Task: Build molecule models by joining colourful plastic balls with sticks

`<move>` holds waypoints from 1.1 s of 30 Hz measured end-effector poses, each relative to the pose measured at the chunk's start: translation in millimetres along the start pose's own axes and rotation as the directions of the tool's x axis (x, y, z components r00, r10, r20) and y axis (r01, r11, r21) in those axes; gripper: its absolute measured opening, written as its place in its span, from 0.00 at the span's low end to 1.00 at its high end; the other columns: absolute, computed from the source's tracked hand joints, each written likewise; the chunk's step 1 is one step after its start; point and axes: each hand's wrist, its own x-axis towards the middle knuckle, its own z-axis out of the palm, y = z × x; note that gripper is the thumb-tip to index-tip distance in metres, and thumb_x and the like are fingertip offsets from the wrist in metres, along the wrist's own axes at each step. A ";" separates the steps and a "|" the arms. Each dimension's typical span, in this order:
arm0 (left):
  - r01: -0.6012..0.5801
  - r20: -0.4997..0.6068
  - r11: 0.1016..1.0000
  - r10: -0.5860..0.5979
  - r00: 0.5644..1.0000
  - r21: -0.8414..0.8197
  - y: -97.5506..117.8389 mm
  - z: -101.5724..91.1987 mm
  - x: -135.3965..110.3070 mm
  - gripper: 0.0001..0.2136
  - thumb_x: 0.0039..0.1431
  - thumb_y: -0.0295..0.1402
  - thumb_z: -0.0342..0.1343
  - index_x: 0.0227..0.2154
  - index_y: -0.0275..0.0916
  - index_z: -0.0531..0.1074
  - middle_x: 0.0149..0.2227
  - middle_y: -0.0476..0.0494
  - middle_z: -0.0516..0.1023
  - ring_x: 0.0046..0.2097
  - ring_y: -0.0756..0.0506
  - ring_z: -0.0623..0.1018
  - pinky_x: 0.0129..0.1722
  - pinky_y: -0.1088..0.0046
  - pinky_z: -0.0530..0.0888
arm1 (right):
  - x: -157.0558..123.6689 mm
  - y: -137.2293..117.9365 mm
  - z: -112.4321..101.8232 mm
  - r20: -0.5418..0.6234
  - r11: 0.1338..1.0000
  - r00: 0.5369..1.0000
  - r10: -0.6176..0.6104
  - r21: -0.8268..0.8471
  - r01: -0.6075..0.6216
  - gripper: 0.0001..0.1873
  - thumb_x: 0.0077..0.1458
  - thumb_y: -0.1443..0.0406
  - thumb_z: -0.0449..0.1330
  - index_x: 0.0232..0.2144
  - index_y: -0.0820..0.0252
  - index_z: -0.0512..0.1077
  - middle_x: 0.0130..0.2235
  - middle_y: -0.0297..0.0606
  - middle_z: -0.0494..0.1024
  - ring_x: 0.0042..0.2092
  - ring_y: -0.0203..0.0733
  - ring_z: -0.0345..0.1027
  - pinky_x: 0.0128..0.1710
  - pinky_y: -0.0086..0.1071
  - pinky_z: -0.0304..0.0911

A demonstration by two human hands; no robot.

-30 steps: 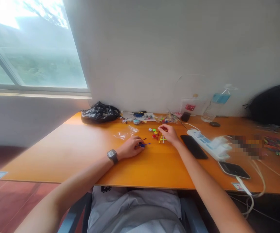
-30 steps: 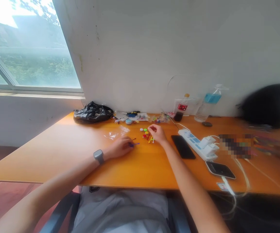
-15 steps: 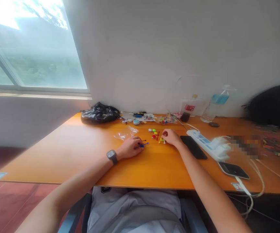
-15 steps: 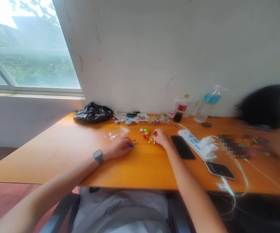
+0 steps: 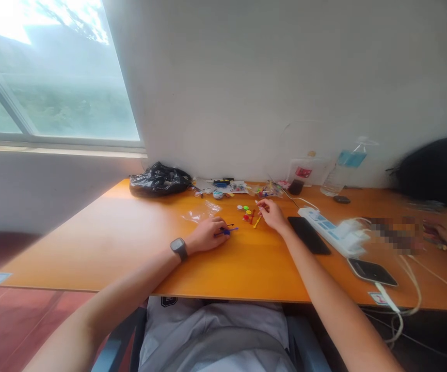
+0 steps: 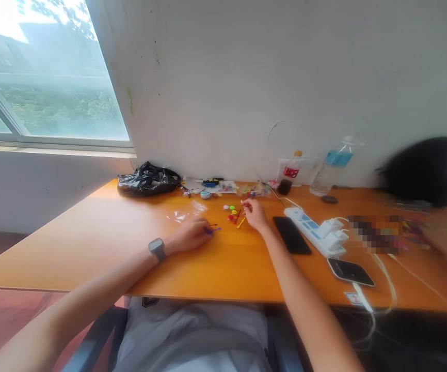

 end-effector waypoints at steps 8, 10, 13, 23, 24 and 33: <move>-0.009 -0.003 1.000 0.009 1.000 0.005 -0.6 0.8 0.6 0.07 0.64 0.36 0.62 0.42 0.42 0.79 0.42 0.41 0.80 0.43 0.42 0.80 0.45 0.66 0.76 | -6.7 -8.4 18.6 0.004 0.985 0.998 -0.060 0.162 0.059 0.12 0.51 0.57 0.66 0.36 0.56 0.72 0.39 0.43 0.80 0.42 0.50 0.78 0.47 0.44 0.76; -0.012 -0.005 1.000 0.012 1.000 0.001 0.2 0.2 0.9 0.06 0.64 0.36 0.62 0.41 0.42 0.79 0.42 0.41 0.80 0.43 0.42 0.80 0.45 0.66 0.76 | -8.6 -11.6 23.5 -0.007 0.984 0.996 -0.084 0.159 0.084 0.13 0.52 0.54 0.65 0.34 0.56 0.73 0.37 0.43 0.80 0.41 0.50 0.78 0.46 0.44 0.75; -0.017 -0.009 1.000 0.017 1.000 0.001 0.6 -0.4 1.3 0.06 0.64 0.36 0.62 0.41 0.42 0.79 0.41 0.41 0.80 0.43 0.42 0.80 0.45 0.65 0.76 | -10.0 -14.0 29.1 -0.028 0.991 0.994 -0.109 0.070 0.110 0.11 0.55 0.56 0.60 0.33 0.57 0.74 0.36 0.44 0.81 0.41 0.50 0.78 0.46 0.44 0.74; -0.029 -0.004 1.000 0.029 1.000 0.008 -1.8 1.0 2.0 0.06 0.63 0.35 0.63 0.41 0.42 0.79 0.41 0.41 0.80 0.44 0.41 0.80 0.45 0.65 0.76 | -8.6 -6.3 34.6 -0.091 0.979 0.978 -0.189 -0.098 0.180 0.08 0.58 0.64 0.56 0.37 0.57 0.74 0.41 0.46 0.80 0.43 0.50 0.77 0.47 0.43 0.73; -0.029 -0.006 1.000 0.029 1.000 0.008 -1.8 1.1 2.0 0.06 0.63 0.35 0.63 0.41 0.42 0.79 0.41 0.41 0.80 0.44 0.41 0.80 0.45 0.65 0.76 | -8.1 -5.5 33.7 -0.097 0.972 0.975 -0.201 -0.142 0.187 0.08 0.57 0.64 0.56 0.36 0.57 0.74 0.40 0.46 0.80 0.42 0.50 0.77 0.48 0.43 0.72; -0.019 -0.005 1.000 0.019 1.000 0.000 -0.9 0.0 0.7 0.06 0.64 0.36 0.62 0.42 0.43 0.80 0.42 0.41 0.80 0.43 0.42 0.80 0.45 0.65 0.76 | -9.8 -9.7 33.5 -0.065 0.987 0.988 -0.143 -0.084 0.138 0.08 0.54 0.63 0.57 0.34 0.56 0.76 0.38 0.44 0.82 0.40 0.50 0.76 0.45 0.42 0.72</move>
